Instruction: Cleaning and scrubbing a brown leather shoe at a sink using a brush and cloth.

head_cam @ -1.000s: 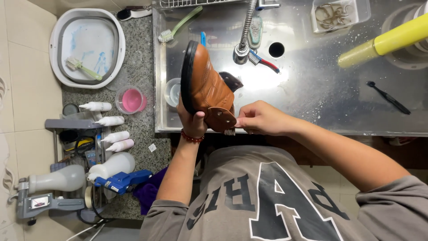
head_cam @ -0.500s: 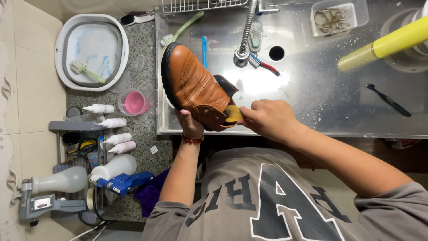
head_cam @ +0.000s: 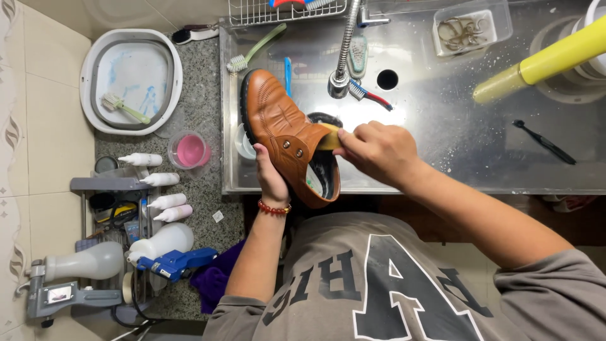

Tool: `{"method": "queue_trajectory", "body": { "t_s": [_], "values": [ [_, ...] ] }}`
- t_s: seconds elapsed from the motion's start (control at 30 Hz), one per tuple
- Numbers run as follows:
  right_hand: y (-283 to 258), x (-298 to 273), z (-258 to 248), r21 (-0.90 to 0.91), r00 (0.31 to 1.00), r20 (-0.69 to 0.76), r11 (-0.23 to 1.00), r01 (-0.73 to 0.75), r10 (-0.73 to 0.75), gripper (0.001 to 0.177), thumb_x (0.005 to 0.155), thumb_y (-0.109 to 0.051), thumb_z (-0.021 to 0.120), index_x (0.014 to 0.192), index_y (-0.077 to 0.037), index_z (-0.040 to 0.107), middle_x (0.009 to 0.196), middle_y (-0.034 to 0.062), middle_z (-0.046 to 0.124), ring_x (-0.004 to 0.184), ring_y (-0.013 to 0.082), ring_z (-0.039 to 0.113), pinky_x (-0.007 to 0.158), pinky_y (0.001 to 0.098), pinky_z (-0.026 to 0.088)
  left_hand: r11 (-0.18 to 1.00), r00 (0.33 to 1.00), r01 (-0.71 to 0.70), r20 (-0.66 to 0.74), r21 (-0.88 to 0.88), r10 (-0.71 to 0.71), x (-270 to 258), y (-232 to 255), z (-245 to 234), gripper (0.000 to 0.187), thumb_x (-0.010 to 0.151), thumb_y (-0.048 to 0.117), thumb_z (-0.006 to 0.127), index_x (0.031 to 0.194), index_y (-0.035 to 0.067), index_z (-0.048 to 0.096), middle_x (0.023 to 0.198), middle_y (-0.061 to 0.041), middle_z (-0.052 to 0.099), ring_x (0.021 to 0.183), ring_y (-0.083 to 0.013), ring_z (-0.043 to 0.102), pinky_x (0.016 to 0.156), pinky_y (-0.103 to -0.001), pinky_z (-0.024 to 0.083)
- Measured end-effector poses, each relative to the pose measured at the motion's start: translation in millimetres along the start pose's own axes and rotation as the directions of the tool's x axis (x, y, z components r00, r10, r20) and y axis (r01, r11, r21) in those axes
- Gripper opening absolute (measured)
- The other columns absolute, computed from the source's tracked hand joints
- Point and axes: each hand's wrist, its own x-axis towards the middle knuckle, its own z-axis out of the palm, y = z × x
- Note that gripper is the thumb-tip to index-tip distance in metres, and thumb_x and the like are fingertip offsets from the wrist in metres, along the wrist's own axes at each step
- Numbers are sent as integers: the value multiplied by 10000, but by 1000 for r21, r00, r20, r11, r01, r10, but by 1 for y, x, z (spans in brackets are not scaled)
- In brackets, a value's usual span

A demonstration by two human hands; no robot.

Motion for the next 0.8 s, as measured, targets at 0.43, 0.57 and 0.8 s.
{"method": "queue_trajectory", "body": {
  "t_s": [0.43, 0.57, 0.8],
  "values": [
    [8, -16, 2, 272, 974, 97, 946, 174, -207, 246, 864, -388, 740, 986, -176, 713, 682, 17, 590, 605, 214, 631, 459, 382, 465, 997, 997, 67, 41, -25, -66, -8, 17, 12, 720, 1084, 554, 358, 1391, -68, 553, 1337, -173, 646, 1197, -257, 642, 1037, -391, 521],
    [2, -8, 1, 113, 990, 141, 994, 2, -18, 230, 900, -390, 755, 949, -168, 720, 644, 23, 597, 536, 231, 617, 405, 397, 447, 986, 987, 159, 9, -47, -159, -20, 15, 22, 729, 1061, 574, 369, 1426, -36, 529, 1357, -146, 631, 1204, -241, 622, 1033, -381, 502],
    [-12, -10, 9, 177, 994, 99, 982, -70, 53, 253, 921, -398, 744, 906, -160, 660, 670, 29, 579, 583, 254, 628, 464, 411, 465, 989, 992, 121, -13, -87, -123, -22, 12, 26, 764, 1048, 596, 357, 1463, -32, 485, 1417, -142, 585, 1258, -241, 591, 1081, -379, 467]
  ]
}}
